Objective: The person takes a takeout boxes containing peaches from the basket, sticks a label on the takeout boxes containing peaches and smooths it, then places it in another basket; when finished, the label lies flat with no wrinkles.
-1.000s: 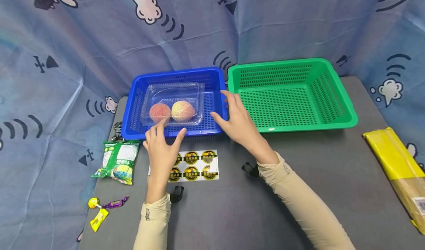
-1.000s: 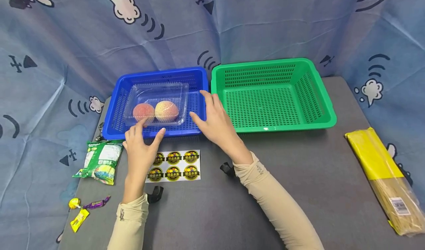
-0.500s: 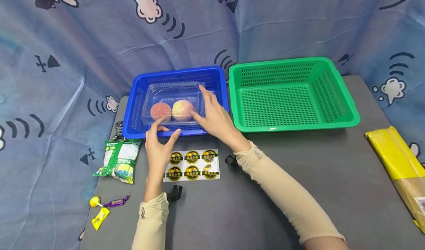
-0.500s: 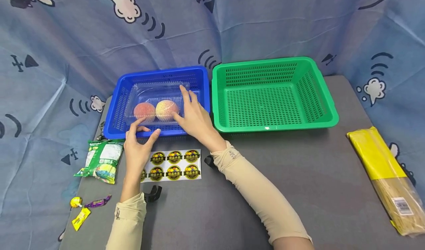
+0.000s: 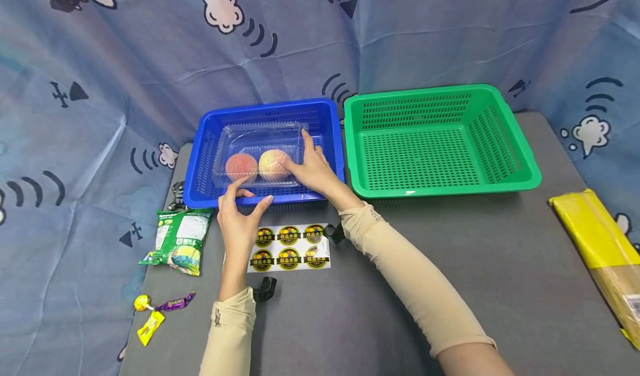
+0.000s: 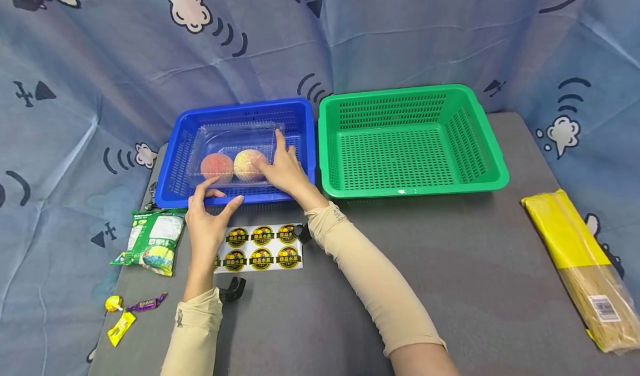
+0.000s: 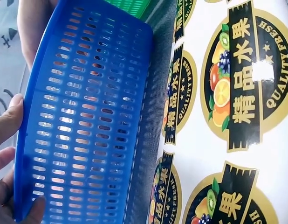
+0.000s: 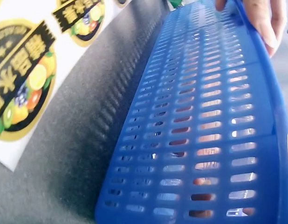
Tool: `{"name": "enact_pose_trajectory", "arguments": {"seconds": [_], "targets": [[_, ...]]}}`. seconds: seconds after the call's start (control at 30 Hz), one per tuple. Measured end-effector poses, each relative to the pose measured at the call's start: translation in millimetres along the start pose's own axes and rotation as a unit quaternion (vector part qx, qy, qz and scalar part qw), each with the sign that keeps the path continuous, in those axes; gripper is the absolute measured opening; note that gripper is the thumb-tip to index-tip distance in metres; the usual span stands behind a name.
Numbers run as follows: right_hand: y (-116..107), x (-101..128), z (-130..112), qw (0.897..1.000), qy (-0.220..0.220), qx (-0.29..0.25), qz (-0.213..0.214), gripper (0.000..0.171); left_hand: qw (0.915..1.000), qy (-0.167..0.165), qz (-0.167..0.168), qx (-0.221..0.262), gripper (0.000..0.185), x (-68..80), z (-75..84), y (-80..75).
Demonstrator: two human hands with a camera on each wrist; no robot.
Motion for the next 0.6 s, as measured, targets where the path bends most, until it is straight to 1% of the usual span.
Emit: {"name": "enact_pose_trajectory", "arguments": {"seconds": [0.2, 0.3, 0.37, 0.43, 0.5, 0.6], "targets": [[0.8, -5.4, 3.5, 1.0, 0.018, -0.022, -0.007, 0.095, 0.9999, -0.012, 0.0, 0.003, 0.066, -0.1, -1.1, -0.4], [0.9, -5.1, 5.4, 0.999, 0.032, -0.026, -0.014, 0.096, 0.9999, -0.014, 0.0, 0.001, 0.065, -0.2, -1.6, 0.7], [0.9, -4.9, 5.4, 0.999, 0.034, -0.026, -0.019, 0.096, 0.9999, -0.015, -0.001, 0.0, 0.065, -0.1, -1.8, 1.4], [0.2, -4.9, 3.8, 0.999, 0.027, -0.026, -0.02, 0.096, 0.9999, -0.014, -0.003, 0.001, 0.065, -0.3, -1.9, 1.6], [-1.5, -6.4, 0.5, 0.999, 0.009, -0.035, -0.012, 0.094, 0.9999, -0.014, -0.003, 0.001, 0.064, -0.6, -1.7, 0.9], [-6.8, -8.2, -5.6, 0.998, -0.022, -0.053, 0.017, 0.089, 0.9999, -0.015, -0.002, 0.0, 0.064, -0.9, -1.7, -1.0]]}}
Point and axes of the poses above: each hand's wrist, its own x-axis away from the middle knuckle, its own y-axis out of the palm, z = x × y, the point moved 10 cm from there along -x, towards the middle knuckle, and after that the axes turned 11 degrees about -x, right-handed, at the moved point
